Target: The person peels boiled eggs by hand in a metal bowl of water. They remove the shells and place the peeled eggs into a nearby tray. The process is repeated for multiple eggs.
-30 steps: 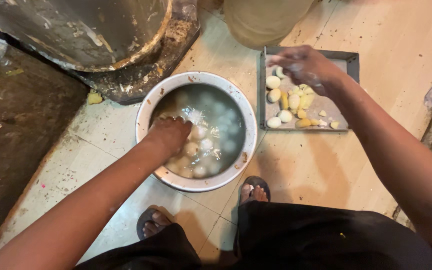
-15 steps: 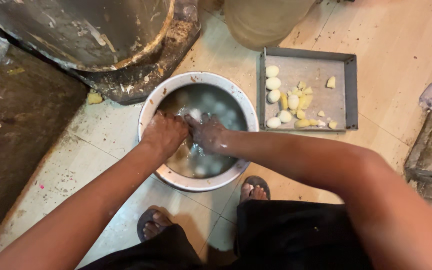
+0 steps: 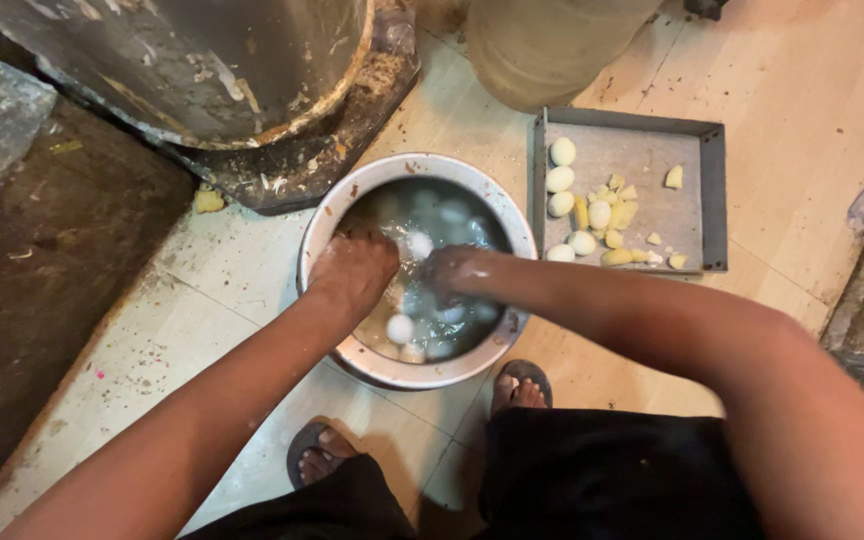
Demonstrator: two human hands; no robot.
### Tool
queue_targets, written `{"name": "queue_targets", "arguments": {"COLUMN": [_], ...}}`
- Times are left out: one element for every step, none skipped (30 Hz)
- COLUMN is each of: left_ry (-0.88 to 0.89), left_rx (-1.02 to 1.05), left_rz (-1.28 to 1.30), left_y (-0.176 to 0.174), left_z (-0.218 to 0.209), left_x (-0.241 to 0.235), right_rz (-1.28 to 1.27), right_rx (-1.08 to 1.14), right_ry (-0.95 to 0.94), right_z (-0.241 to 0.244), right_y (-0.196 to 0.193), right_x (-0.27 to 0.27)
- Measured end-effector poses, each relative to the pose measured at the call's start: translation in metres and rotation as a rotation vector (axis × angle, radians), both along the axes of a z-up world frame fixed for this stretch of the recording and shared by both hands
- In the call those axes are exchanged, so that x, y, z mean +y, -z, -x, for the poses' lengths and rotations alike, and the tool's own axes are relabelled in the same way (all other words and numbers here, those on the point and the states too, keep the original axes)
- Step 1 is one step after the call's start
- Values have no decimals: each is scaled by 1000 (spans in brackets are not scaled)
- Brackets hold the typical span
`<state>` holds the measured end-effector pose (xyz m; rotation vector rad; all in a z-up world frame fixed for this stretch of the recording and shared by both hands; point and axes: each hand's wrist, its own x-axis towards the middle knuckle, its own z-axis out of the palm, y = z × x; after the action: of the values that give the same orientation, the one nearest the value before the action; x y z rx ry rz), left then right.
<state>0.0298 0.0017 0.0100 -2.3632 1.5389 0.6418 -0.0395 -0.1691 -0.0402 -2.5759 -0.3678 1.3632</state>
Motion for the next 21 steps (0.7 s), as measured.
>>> {"name": "queue_targets", "arguments": {"left_ry": [-73, -149, -226, -308, -390, -463, -473, -484, -496, -511, -526, -540, -562, -579, -596, -626, -656, -687, -699, -706, -713], "left_rx": [53, 107, 160, 229, 297, 359, 386, 412, 437, 427, 417, 411, 425, 438, 451, 477, 502, 531, 544, 558, 572], "left_rz": [123, 248, 373, 455, 537, 613, 651, 693, 736, 766, 797, 822, 827, 828, 830, 832, 834, 831, 837, 835, 833], "left_y": [1, 2, 4, 5, 7, 6, 5, 4, 3, 3, 3, 2, 1, -1, -3, -5, -7, -7, -6, -4, -2], "left_z": [-1, -2, -2, -2, -2, -4, -4, -4, -4, -3, -2, 2, 4, 5, 6, 6, 5, 6, 6, 6, 6], "left_x": [1, 2, 2, 1, -1, -2, -3, -4, -5, -6, -7, -6, -5, -5, -3, -5, -5, -3, -3, -2, -1], "right_rz": [-5, -13, -21, -44, -128, -279, -459, -635, -809, -674, -536, -400, -454, -509, -560, -532, -505, -480, -432, -390, -348], "right_rx": [-29, -51, -68, -30, 69, 161, 306, 451, 595, 439, 282, 129, 277, 421, 567, 487, 406, 329, 366, 401, 436], "right_ry": [40, 71, 93, 76, 26, -1, 176, 350, 525, 360, 196, 39, 172, 310, 448, 473, 496, 518, 439, 364, 289], "right_z": [3, 6, 11, 16, 22, 26, 28, 29, 27, 26, 24, 23, 25, 26, 27, 26, 23, 22, 23, 25, 26], "right_y": [0, 0, 0, 2, 2, 3, 4, 3, 2, -1, -4, -7, -13, -19, -28, -38, -48, -57, -64, -70, -75], "right_x": [-1, -1, 0, 1, 0, 2, 4, 6, 9, 10, 12, 14, 18, 23, 27, 28, 28, 29, 33, 37, 39]}}
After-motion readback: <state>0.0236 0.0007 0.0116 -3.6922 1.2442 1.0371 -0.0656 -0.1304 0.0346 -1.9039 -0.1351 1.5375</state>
